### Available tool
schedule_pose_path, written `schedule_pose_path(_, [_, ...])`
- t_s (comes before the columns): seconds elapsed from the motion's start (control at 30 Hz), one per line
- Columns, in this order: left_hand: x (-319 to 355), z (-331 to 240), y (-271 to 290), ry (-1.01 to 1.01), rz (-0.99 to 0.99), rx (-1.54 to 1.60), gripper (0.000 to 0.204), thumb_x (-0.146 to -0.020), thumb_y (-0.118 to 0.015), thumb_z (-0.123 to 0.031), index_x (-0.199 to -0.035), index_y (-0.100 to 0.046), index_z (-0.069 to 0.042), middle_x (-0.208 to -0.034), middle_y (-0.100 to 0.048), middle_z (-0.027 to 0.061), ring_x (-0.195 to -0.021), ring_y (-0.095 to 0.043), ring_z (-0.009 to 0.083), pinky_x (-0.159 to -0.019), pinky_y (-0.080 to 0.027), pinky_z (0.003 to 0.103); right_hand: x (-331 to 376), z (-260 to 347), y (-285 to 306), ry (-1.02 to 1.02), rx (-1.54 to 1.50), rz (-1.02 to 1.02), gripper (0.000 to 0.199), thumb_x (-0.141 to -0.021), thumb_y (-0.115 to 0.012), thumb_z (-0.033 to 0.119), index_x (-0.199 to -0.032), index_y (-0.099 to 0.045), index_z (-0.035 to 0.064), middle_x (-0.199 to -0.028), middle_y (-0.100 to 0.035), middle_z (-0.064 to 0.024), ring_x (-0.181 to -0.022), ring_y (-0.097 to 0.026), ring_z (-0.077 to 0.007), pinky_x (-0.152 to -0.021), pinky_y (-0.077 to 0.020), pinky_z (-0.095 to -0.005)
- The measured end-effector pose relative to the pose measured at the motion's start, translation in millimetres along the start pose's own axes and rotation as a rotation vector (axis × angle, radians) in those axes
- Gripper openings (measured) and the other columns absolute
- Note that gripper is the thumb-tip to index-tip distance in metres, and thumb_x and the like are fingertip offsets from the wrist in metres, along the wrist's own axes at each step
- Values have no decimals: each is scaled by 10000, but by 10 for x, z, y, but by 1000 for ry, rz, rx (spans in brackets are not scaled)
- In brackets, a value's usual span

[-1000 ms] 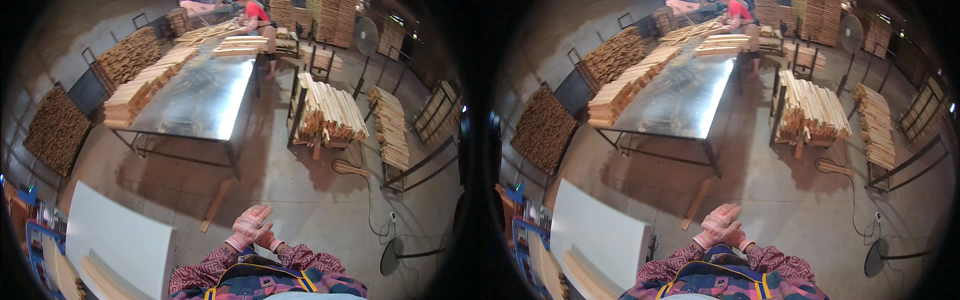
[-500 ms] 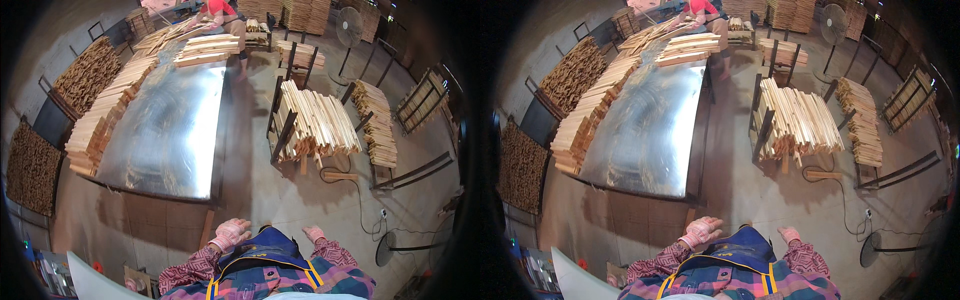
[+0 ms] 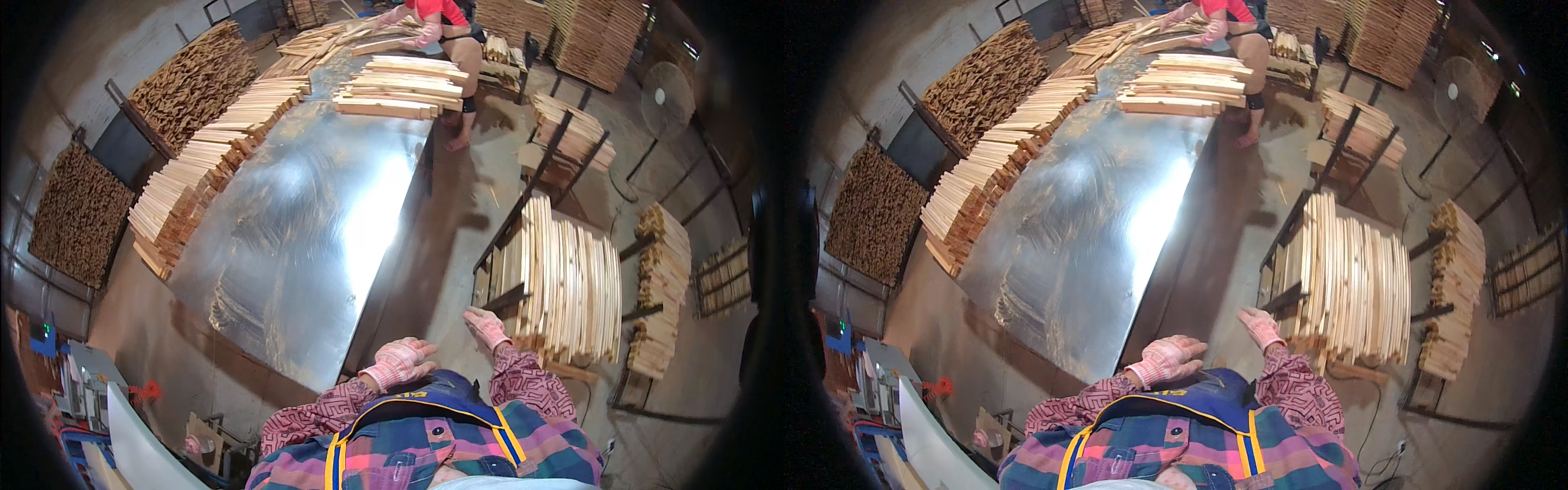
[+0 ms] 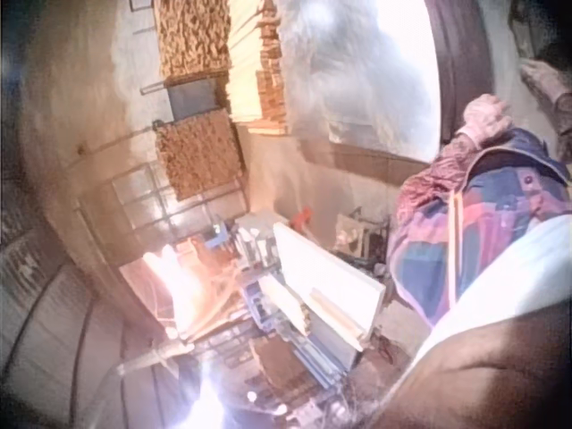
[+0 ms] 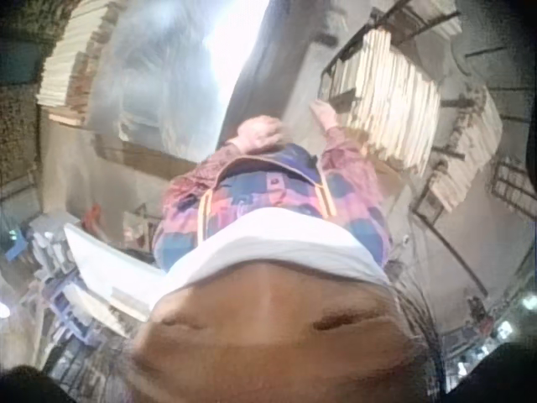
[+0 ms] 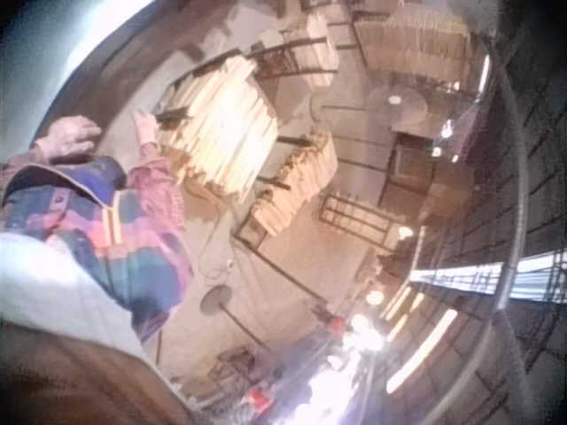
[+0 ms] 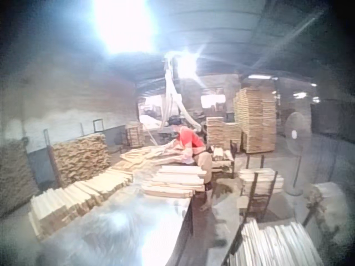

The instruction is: The person applies a dark liquid to wooden pegs on a machine using a small cup and a brush. They then walk to a table and repeatedly pick up stacks of wooden slats, carrying them to a conveyor belt and placing them on the surface.

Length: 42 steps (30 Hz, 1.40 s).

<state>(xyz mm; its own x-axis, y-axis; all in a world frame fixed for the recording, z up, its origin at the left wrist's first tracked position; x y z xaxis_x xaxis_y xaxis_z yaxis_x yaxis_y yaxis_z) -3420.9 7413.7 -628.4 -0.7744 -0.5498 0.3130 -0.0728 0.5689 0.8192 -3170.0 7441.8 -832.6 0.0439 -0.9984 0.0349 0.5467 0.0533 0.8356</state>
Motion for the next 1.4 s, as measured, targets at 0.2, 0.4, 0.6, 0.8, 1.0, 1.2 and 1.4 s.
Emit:
schedule_pose_path(0.2, [-778,875,455,110,-20,57,512,-965,-558,-439,-1379,-580,-139,-1372,-611,115,-1259,-570,324,-1041,-482,417,-1652,489,388,-452,-619,224,624,-939,-625,517,-1365,-622,60,-1307,-680,-143,-1230,-625,-282,-1037,-459,-360])
schedule_pose_path(0.4, [-1681,1602,1435,105,-123,76,549,-988,-519,-458,-1403,-564,-101,-1404,-586,134,-1311,-527,324,-1097,-428,401,-2662,607,388,-421,-405,393,631,-912,-647,500,-1394,-603,96,-1345,-655,-147,-1243,-610,-328,-1066,-461,-389])
schedule_pose_path(0.6, [-2161,2535,2228,266,-229,117,552,-976,-555,-467,-1411,-554,-127,-1391,-598,118,-1284,-544,314,-1059,-462,411,-4551,435,868,-181,-192,154,597,-916,-628,473,-1342,-628,55,-1381,-615,-175,-1291,-558,-352,-1113,-431,-394])
schedule_pose_path(0.8, [-2504,3388,2366,636,-247,319,526,-962,-563,-448,-1374,-591,-123,-1368,-616,133,-1261,-565,330,-1048,-465,413,-7453,767,1500,-25,159,-116,421,-853,-604,272,-1244,-586,117,-1064,-671,-146,-990,-654,-357,-834,-536,-469])
schedule_pose_path(1.0, [-3641,3573,2791,755,-262,460,501,-962,-580,-446,-1353,-617,-135,-1342,-639,135,-1280,-558,335,-1077,-445,405,-9295,880,1814,209,475,77,829,-842,-712,360,-1561,-328,208,-1655,-255,-152,-1526,-229,-358,-1268,-115,-461])
schedule_pose_path(1.2, [-4604,3564,3240,658,-161,534,537,-981,-565,-432,-1431,-548,-139,-1418,-578,159,-1304,-535,346,-1112,-411,402,-10146,876,2271,173,384,386,851,-810,-737,260,-1548,-317,203,-1305,-597,-202,-1228,-598,-358,-994,-495,-508])
schedule_pose_path(1.4, [-4933,4056,3768,732,-180,365,504,-973,-543,-429,-1383,-563,-137,-1351,-618,141,-1247,-573,337,-1028,-474,420,-10698,414,2331,-22,298,396,782,-819,-690,219,-1526,-361,153,-1293,-611,-227,-1177,-639,-373,-913,-559,-496])
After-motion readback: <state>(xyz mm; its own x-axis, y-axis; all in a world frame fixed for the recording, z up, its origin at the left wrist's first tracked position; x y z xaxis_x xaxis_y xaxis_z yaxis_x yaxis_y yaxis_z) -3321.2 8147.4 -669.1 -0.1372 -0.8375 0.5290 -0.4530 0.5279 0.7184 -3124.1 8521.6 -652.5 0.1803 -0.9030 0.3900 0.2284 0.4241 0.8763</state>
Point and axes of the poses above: each hand's wrist, its own x-axis away from the middle knuckle, its own y-axis out of the back of the hand, z = x × y, the point moved 8 cm from there along -x, towards the middle knuckle
